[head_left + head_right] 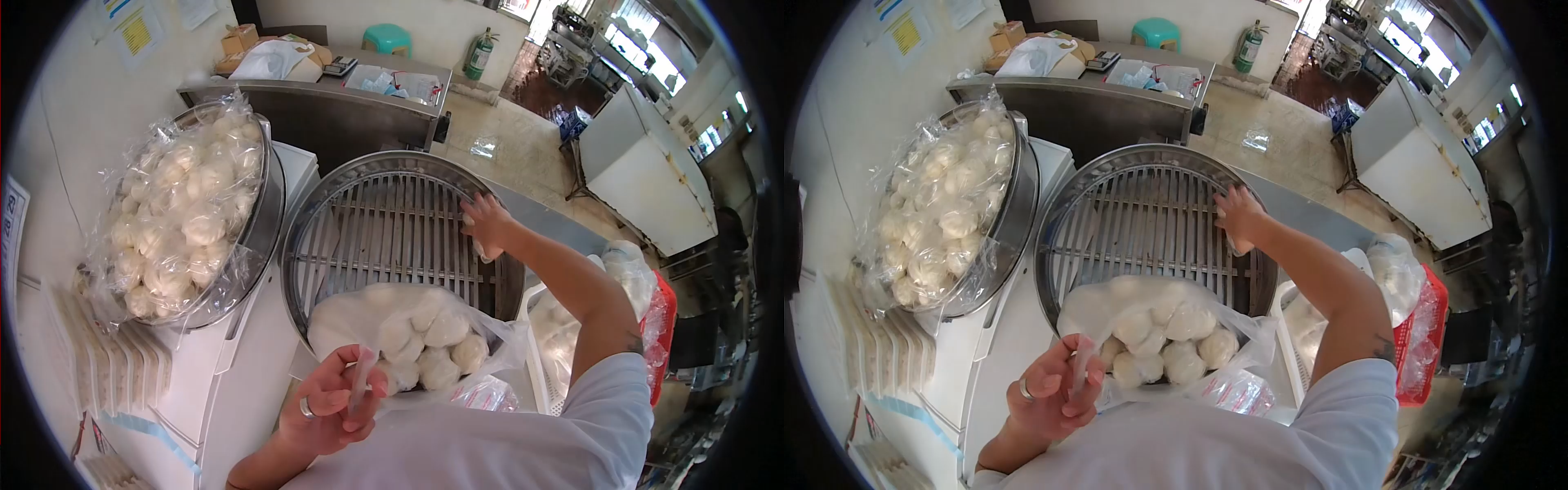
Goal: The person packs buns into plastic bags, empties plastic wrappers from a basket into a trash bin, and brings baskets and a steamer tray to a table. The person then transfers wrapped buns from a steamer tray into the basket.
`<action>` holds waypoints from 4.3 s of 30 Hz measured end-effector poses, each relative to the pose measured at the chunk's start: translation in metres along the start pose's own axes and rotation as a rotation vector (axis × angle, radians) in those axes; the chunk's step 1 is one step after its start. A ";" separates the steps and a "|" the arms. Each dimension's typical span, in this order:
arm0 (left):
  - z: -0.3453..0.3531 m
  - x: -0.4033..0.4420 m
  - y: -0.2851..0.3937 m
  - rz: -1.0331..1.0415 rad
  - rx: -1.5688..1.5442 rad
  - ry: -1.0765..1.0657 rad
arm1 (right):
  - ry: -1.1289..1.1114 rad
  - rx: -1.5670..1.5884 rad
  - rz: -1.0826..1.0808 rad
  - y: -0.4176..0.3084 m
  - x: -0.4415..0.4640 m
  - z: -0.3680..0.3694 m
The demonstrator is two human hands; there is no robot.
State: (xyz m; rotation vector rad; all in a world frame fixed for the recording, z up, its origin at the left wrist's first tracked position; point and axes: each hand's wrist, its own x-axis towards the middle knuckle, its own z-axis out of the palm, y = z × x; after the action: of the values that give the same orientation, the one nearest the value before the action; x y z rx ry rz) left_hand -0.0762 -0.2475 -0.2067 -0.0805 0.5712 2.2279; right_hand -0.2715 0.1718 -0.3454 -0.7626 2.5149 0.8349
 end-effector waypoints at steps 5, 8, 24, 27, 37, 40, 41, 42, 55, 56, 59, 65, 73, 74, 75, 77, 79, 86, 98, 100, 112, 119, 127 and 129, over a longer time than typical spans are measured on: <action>0.007 0.011 0.006 0.073 0.032 0.074 | -0.017 -0.067 -0.053 0.002 -0.015 0.006; 0.008 0.014 0.009 0.155 0.060 0.106 | -0.051 0.280 0.104 0.004 -0.021 -0.018; 0.011 0.004 0.011 0.213 0.201 0.034 | 0.319 1.054 0.271 -0.242 -0.109 -0.198; 0.003 -0.017 0.016 0.349 0.431 0.087 | 0.631 1.263 0.331 -0.230 -0.139 -0.165; -0.020 -0.045 0.053 0.518 1.051 0.277 | 0.596 1.924 0.923 -0.159 -0.218 -0.043; 0.023 -0.035 0.064 0.660 1.134 0.216 | 0.829 2.150 0.660 -0.144 -0.237 -0.136; 0.021 -0.028 0.066 0.696 1.154 0.206 | 0.901 2.215 0.570 -0.149 -0.237 -0.155; 0.019 -0.021 0.068 0.729 1.174 0.197 | 0.969 2.279 0.478 -0.151 -0.237 -0.164; 0.062 0.037 0.014 0.475 1.607 0.068 | 0.911 1.804 0.392 -0.210 -0.149 -0.181; 0.073 0.035 0.011 0.391 1.690 0.086 | 0.874 1.763 0.363 -0.212 -0.137 -0.173; 0.046 0.044 0.019 0.685 1.760 0.081 | 0.783 1.846 0.436 -0.197 -0.164 -0.183; -0.046 0.087 -0.030 0.990 1.898 -0.021 | 0.742 2.215 0.171 -0.195 -0.184 -0.172; -0.059 0.100 -0.032 0.643 1.346 0.130 | 0.871 1.110 0.068 -0.175 -0.236 -0.185; -0.052 0.102 -0.036 0.668 1.480 0.119 | 0.941 0.994 0.053 -0.177 -0.231 -0.191; -0.046 0.101 -0.039 0.638 1.602 0.103 | 1.007 0.875 0.035 -0.179 -0.224 -0.200; -0.036 0.096 -0.041 0.574 1.848 0.074 | 1.083 0.735 0.038 -0.181 -0.208 -0.207; -0.035 0.094 -0.039 0.533 1.928 0.007 | 1.060 0.755 0.079 -0.180 -0.183 -0.195; -0.069 0.073 -0.034 0.719 1.857 -0.300 | 0.802 1.475 0.447 -0.176 -0.135 -0.157; -0.069 0.060 -0.062 1.099 2.045 0.127 | 0.218 1.636 0.115 -0.186 -0.128 -0.122; -0.063 0.062 -0.055 1.134 2.038 0.136 | 0.201 1.729 0.034 -0.173 -0.142 -0.135; -0.066 0.015 -0.047 0.818 1.981 0.172 | 0.840 1.348 0.545 -0.167 -0.112 -0.084; -0.045 0.068 -0.025 0.585 1.561 -0.031 | 1.020 1.386 0.070 -0.175 -0.164 -0.191; -0.038 0.104 -0.014 0.912 1.723 -0.094 | 0.718 1.690 0.114 -0.194 -0.123 -0.125; -0.046 0.107 -0.014 0.993 1.732 -0.090 | 0.693 1.830 0.253 -0.197 -0.115 -0.119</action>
State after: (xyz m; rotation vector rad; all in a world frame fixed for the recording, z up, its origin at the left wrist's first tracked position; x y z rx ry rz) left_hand -0.1428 -0.1835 -0.2790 1.3879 2.5992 1.6469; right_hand -0.0854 0.0058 -0.2821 0.0199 2.5068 -1.8218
